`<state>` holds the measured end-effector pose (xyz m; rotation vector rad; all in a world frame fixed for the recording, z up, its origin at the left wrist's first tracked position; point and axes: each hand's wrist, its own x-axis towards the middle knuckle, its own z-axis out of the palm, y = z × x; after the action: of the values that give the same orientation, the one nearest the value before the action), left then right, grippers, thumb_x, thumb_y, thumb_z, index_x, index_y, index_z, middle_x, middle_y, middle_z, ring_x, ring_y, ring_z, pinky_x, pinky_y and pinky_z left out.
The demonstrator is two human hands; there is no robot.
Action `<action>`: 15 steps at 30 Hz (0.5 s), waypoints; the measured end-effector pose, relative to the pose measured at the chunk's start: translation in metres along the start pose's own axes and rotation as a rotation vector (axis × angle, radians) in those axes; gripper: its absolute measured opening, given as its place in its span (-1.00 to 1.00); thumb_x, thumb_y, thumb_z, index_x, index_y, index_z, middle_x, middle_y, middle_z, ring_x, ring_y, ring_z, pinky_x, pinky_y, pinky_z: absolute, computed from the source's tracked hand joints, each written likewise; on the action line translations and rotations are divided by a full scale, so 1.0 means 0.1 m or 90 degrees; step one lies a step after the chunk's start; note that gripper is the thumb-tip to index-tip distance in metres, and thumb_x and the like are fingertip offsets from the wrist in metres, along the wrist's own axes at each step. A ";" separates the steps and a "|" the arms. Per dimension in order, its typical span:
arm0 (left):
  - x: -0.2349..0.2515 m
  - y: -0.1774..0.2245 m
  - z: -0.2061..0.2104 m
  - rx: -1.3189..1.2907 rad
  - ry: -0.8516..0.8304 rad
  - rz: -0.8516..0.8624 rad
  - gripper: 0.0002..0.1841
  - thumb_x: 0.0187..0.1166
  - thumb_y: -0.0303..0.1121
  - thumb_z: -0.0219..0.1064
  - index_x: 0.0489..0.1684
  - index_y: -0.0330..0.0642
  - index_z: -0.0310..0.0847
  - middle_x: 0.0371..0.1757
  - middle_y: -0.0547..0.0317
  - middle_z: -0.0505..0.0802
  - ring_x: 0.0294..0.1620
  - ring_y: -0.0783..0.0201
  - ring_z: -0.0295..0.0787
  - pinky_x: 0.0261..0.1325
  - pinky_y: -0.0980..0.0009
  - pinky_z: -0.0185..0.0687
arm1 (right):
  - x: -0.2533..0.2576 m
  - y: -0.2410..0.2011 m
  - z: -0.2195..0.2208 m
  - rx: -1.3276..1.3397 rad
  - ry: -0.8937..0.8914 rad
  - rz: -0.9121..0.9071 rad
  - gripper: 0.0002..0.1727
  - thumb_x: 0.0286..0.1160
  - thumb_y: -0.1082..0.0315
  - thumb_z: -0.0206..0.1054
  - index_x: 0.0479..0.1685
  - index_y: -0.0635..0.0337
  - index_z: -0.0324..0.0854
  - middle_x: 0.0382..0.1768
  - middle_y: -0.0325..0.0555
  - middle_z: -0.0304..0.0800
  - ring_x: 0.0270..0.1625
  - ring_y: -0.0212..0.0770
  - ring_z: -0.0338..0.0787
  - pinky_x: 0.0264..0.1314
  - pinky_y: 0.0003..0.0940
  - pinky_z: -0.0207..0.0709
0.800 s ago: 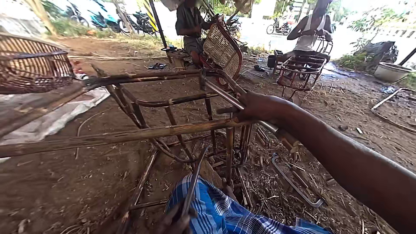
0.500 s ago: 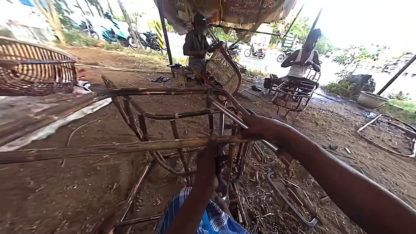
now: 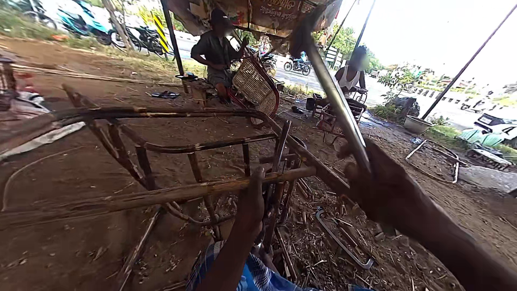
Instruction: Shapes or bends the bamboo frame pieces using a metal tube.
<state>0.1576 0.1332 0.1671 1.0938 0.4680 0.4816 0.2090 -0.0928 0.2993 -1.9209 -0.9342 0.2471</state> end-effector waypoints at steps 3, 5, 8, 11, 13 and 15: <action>0.03 -0.01 0.01 -0.001 0.006 0.004 -0.37 0.66 0.37 0.09 -0.21 -0.04 0.73 -0.69 0.10 0.62 -0.87 0.34 0.35 -0.86 0.47 0.27 | -0.62 0.23 0.01 0.172 -0.007 0.096 -0.66 0.74 -0.13 0.13 -0.07 -0.11 0.58 -0.73 -0.36 0.24 -0.85 -0.48 0.20 -0.89 -0.55 0.17; 0.03 -0.01 0.01 0.007 0.010 0.007 -0.38 0.67 0.36 0.09 -0.21 -0.04 0.72 -0.69 0.10 0.63 -0.87 0.34 0.37 -0.85 0.48 0.27 | -0.81 0.26 0.09 0.251 -0.029 0.161 -0.54 0.79 -0.21 -0.02 -0.17 -0.08 0.58 -0.69 -0.43 0.24 -0.81 -0.54 0.17 -0.87 -0.61 0.11; 0.03 0.00 0.04 -0.004 0.021 0.002 -0.42 0.67 0.33 0.12 -0.16 -0.03 0.72 -0.68 0.09 0.65 -0.87 0.34 0.37 -0.86 0.48 0.24 | -0.83 0.34 0.18 0.184 -0.053 0.189 -0.46 0.78 -0.27 -0.06 -0.34 -0.06 0.49 -0.71 -0.40 0.24 -0.80 -0.46 0.18 -0.83 -0.53 0.12; 0.01 0.01 0.03 0.001 0.032 0.000 -0.40 0.66 0.35 0.12 -0.13 -0.03 0.74 -0.67 0.07 0.67 -0.87 0.32 0.40 -0.86 0.47 0.27 | -0.84 0.18 0.13 0.135 -0.039 0.185 -0.53 0.80 -0.19 -0.02 -0.23 -0.05 0.53 -0.69 -0.39 0.27 -0.78 -0.45 0.22 -0.81 -0.52 0.16; 0.02 0.03 0.02 -0.007 0.028 0.000 -0.40 0.67 0.34 0.12 -0.15 -0.05 0.74 -0.68 0.07 0.66 -0.87 0.33 0.39 -0.85 0.48 0.27 | -0.86 0.04 0.13 0.045 0.046 0.056 -0.50 0.80 -0.25 -0.03 -0.19 -0.05 0.52 -0.66 -0.41 0.32 -0.74 -0.45 0.30 -0.79 -0.49 0.25; 0.00 0.01 0.01 -0.012 0.024 -0.001 -0.42 0.66 0.34 0.13 -0.12 0.00 0.74 -0.67 0.11 0.64 -0.87 0.35 0.37 -0.86 0.49 0.26 | -0.84 0.11 0.15 -0.077 0.051 0.053 -0.43 0.79 -0.31 -0.11 -0.23 -0.03 0.48 -0.69 -0.34 0.33 -0.76 -0.36 0.36 -0.79 -0.34 0.32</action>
<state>0.1582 0.1326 0.1688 1.0682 0.4962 0.5056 0.1491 -0.1443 0.2654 -2.0675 -0.8335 0.1633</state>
